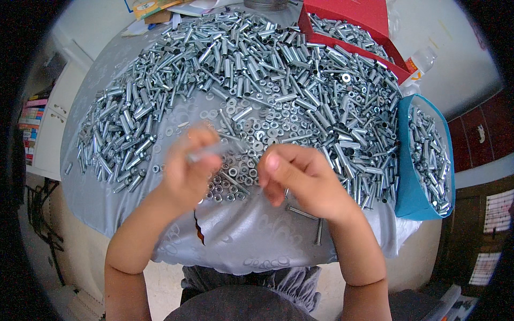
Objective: The person sits at a table covered with a large pile of metal bolts, nuts, and washers. They repeatedly pick up a bolt and a washer, thread the washer onto the bolt, and place the assembled unit into a blue container on the right. The person continues this repetitive assembly process throughout the clip.
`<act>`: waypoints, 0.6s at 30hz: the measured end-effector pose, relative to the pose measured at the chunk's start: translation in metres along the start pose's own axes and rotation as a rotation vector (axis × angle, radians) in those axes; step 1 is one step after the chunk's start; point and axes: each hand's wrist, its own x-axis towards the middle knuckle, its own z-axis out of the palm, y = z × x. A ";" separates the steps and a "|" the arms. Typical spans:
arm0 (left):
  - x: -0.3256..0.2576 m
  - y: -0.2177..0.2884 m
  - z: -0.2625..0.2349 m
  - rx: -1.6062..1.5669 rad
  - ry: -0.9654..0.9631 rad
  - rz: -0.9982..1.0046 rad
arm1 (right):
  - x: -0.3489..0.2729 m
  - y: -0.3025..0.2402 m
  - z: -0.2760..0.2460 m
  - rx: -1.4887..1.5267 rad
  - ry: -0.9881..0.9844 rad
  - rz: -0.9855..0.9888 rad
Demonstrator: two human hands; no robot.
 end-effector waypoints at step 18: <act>0.025 -0.026 -0.040 0.352 0.173 -0.216 | 0.011 -0.001 -0.025 0.294 0.337 0.012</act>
